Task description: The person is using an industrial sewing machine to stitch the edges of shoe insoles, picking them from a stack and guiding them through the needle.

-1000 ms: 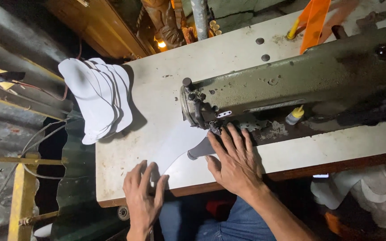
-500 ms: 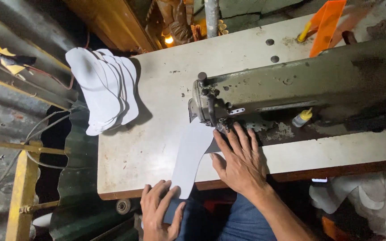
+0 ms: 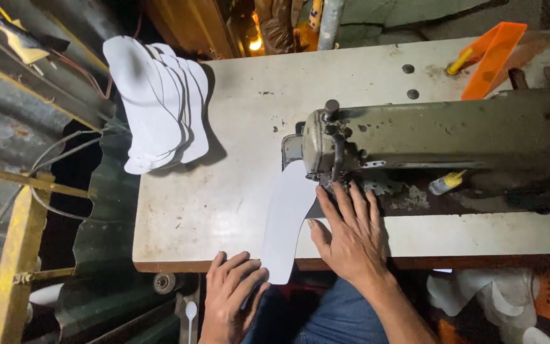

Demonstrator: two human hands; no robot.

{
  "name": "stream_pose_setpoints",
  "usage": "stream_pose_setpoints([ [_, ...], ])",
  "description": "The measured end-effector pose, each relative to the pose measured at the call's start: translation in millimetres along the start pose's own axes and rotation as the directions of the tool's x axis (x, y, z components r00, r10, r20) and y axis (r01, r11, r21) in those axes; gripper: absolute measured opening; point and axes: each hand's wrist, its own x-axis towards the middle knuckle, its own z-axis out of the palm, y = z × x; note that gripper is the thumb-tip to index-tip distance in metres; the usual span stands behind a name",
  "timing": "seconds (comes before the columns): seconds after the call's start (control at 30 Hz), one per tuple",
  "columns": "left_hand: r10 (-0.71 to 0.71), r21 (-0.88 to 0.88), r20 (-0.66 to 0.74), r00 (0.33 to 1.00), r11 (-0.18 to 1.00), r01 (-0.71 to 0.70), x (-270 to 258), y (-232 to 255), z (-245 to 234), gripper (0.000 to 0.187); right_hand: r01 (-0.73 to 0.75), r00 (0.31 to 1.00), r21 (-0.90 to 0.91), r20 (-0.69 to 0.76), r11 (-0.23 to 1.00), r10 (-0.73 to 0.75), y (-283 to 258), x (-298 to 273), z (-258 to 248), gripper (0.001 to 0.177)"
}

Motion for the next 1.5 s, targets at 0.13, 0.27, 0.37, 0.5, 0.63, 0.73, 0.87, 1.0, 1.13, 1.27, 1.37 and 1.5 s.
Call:
stream_pose_setpoints([
  [0.13,0.022,-0.020,0.009,1.000,1.000,-0.021,5,2,-1,0.017,-0.007,1.000,-0.015,0.030,1.000,0.007,0,-1,2,0.063],
  [0.27,0.082,-0.035,-0.024,0.996,0.996,-0.082,5,1,5,0.017,0.003,1.000,-0.032,0.020,0.999,-0.002,-1,1,1,0.064],
  [0.37,0.101,-0.068,-0.022,0.995,0.992,-0.102,7,4,8,0.018,0.016,1.000,-0.049,0.001,0.999,-0.016,-3,4,-5,0.062],
  [0.5,0.127,-0.083,-0.031,0.991,0.988,-0.129,9,5,14,0.016,0.019,1.000,-0.016,0.025,1.000,-0.018,-1,5,-9,0.061],
  [0.63,0.127,-0.107,-0.031,0.991,0.986,-0.129,11,7,18,0.017,0.005,0.998,0.033,0.068,0.999,-0.007,2,5,-10,0.060],
  [0.73,0.127,-0.099,-0.032,0.991,0.987,-0.130,12,7,20,0.015,0.026,0.997,0.016,0.076,1.000,-0.027,4,7,-12,0.060],
  [0.87,0.126,-0.096,-0.004,0.992,0.987,-0.125,13,6,25,0.018,0.052,0.995,0.013,0.081,0.999,-0.053,5,10,-16,0.059],
  [1.0,0.112,-0.113,0.020,0.994,0.988,-0.109,18,9,27,0.019,0.075,0.994,0.000,0.077,0.997,-0.075,8,11,-18,0.058],
  [1.13,0.114,-0.102,0.023,0.993,0.989,-0.111,22,9,30,0.020,0.075,0.993,0.013,0.085,0.997,-0.076,10,14,-20,0.055],
  [1.27,0.120,-0.101,0.041,0.992,0.988,-0.115,26,8,34,0.022,0.079,0.993,0.009,0.086,0.997,-0.079,10,16,-21,0.054],
  [1.37,0.121,-0.104,0.050,0.991,0.988,-0.115,31,9,35,0.022,0.075,0.994,0.014,0.084,0.997,-0.076,11,17,-21,0.052],
  [1.5,0.122,-0.080,0.043,0.992,0.990,-0.119,34,9,38,0.028,0.084,0.994,0.019,0.069,0.996,-0.085,11,18,-21,0.050],
])
